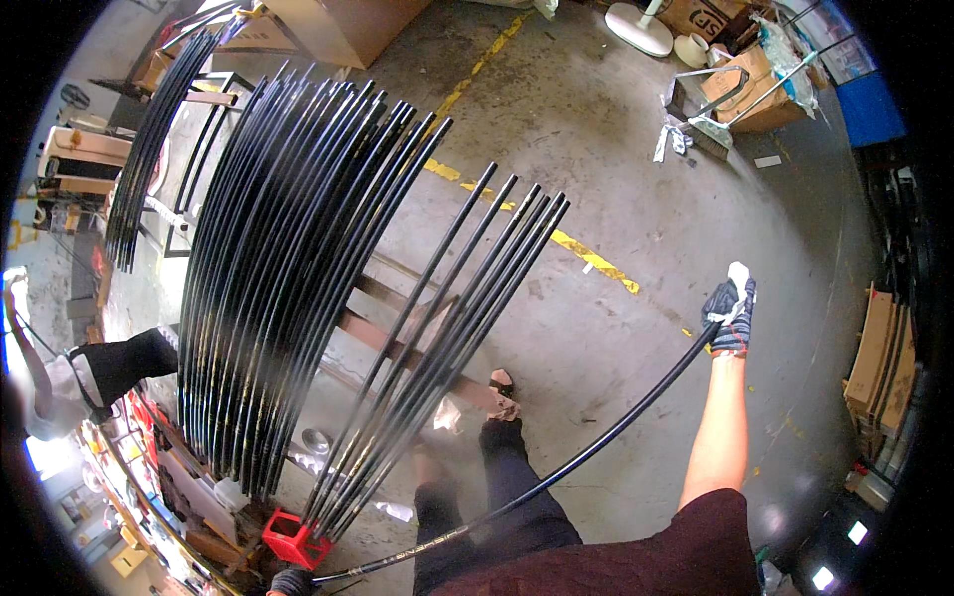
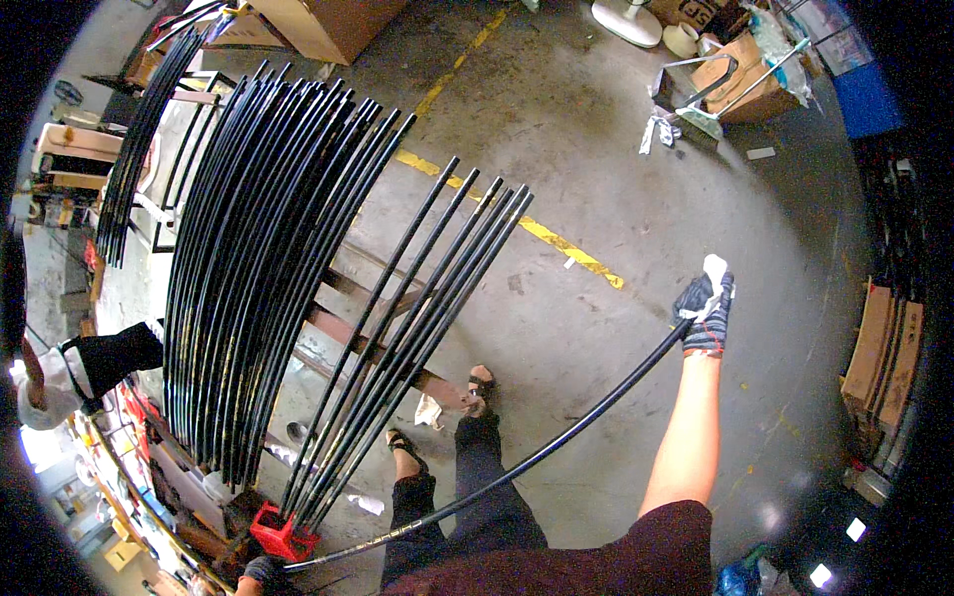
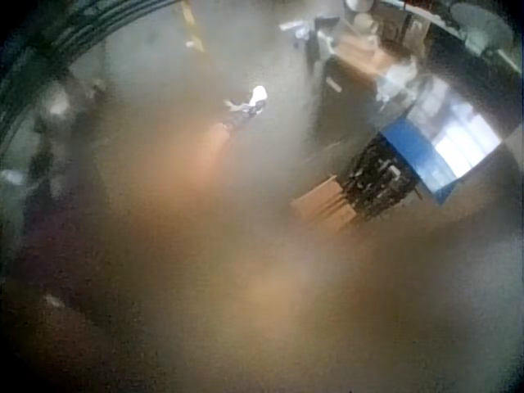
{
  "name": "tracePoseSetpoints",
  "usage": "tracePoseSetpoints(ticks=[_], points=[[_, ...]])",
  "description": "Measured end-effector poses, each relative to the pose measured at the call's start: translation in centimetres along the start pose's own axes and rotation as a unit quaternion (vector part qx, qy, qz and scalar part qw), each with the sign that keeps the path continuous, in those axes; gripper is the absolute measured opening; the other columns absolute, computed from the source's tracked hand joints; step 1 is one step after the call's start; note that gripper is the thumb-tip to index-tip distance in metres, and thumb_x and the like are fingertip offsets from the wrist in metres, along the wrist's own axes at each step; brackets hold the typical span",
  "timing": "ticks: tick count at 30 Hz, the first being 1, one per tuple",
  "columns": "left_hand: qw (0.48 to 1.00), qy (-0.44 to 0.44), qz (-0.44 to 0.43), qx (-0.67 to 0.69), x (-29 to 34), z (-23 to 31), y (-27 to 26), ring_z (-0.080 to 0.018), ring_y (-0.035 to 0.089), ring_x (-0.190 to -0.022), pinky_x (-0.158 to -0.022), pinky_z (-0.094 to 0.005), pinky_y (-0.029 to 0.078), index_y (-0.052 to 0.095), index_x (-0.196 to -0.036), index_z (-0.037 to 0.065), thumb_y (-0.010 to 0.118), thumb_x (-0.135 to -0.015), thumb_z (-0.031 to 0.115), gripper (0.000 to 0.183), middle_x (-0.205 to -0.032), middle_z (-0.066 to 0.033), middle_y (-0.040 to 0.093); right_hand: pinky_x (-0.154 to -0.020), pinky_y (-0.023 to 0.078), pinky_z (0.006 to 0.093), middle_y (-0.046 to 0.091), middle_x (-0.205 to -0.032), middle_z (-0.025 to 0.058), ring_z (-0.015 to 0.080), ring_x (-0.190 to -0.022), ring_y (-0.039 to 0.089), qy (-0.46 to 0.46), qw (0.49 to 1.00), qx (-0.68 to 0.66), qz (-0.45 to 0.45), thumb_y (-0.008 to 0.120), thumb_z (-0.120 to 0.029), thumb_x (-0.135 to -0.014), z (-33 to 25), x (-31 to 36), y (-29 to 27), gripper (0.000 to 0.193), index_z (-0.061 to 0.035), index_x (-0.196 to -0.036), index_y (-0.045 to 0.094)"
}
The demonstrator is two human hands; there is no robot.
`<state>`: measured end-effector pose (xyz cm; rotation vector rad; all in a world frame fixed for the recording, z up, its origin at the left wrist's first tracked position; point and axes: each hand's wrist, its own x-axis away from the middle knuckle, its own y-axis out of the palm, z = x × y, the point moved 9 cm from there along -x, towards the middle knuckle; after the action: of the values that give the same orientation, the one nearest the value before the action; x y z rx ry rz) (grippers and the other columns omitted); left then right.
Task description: The person wipes long black metal poles one at a time with a white cloth, picking each pole up from a rack, cleaning its length, and then setting it back down.
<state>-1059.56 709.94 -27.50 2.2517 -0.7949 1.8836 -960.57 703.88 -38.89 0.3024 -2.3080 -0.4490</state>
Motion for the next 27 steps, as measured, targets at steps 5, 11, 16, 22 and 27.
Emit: tracePoseSetpoints(ticks=[5,11,16,22,27], points=[[0.992,0.113,-0.055,-0.001,-1.5,8.6,0.7,-0.0327,0.061,-0.078,-0.067,-0.0440,0.048,0.062,-0.093,0.015,0.053,-0.080,0.041,0.030,-0.085,-0.0109,0.064,-0.029,0.022,0.0251,0.027,-0.038,-0.0079,0.0080,-0.028,0.025,0.023,0.995,0.053,-0.087,0.053,-0.043,-0.085,2.4,1.4,6.4,0.045,-0.0193,-0.051,0.037],[0.986,0.142,0.017,0.088,-2.6,22.0,-5.1,-0.0368,0.059,-0.085,-0.073,-0.0461,0.046,0.062,-0.091,0.011,0.052,-0.081,0.039,0.031,-0.089,-0.0167,0.062,-0.029,0.027,0.0263,0.032,-0.043,-0.0052,0.0102,-0.030,0.032,0.000,0.998,0.040,-0.058,0.051,-0.052,-0.084,8.6,7.6,11.3,0.036,-0.0172,-0.075,0.050],[0.914,0.290,0.078,0.271,-3.6,33.3,-10.6,-0.0403,0.058,-0.084,-0.073,-0.0460,0.046,0.057,-0.102,0.010,0.057,-0.080,0.030,0.030,-0.092,-0.0213,0.059,-0.044,0.034,0.0248,0.040,-0.064,-0.0075,0.0062,-0.053,0.041,0.126,0.983,0.012,-0.130,0.057,-0.049,-0.082,20.5,14.6,11.4,0.030,-0.0208,-0.086,0.048],[0.865,0.389,0.242,0.206,-4.2,39.8,-17.7,-0.0398,0.058,-0.071,-0.064,-0.0480,0.045,0.054,-0.101,0.006,0.056,-0.080,0.029,0.031,-0.073,-0.0209,0.058,-0.060,0.045,0.0293,0.056,-0.081,0.0020,0.0156,-0.067,0.053,-0.078,0.965,0.219,-0.120,0.072,-0.034,-0.074,29.9,28.0,11.7,0.041,-0.0063,-0.097,0.052],[0.802,0.475,0.294,0.210,-2.7,33.3,-12.3,-0.0382,0.056,-0.080,-0.069,-0.0438,0.043,0.054,-0.104,0.004,0.058,-0.080,0.031,0.036,-0.087,-0.0222,0.057,-0.063,0.047,0.0348,0.061,-0.080,0.0104,0.0249,-0.071,0.060,-0.127,0.893,0.403,-0.155,0.073,-0.027,-0.070,34.3,38.1,9.4,0.043,-0.0028,-0.098,0.051]])
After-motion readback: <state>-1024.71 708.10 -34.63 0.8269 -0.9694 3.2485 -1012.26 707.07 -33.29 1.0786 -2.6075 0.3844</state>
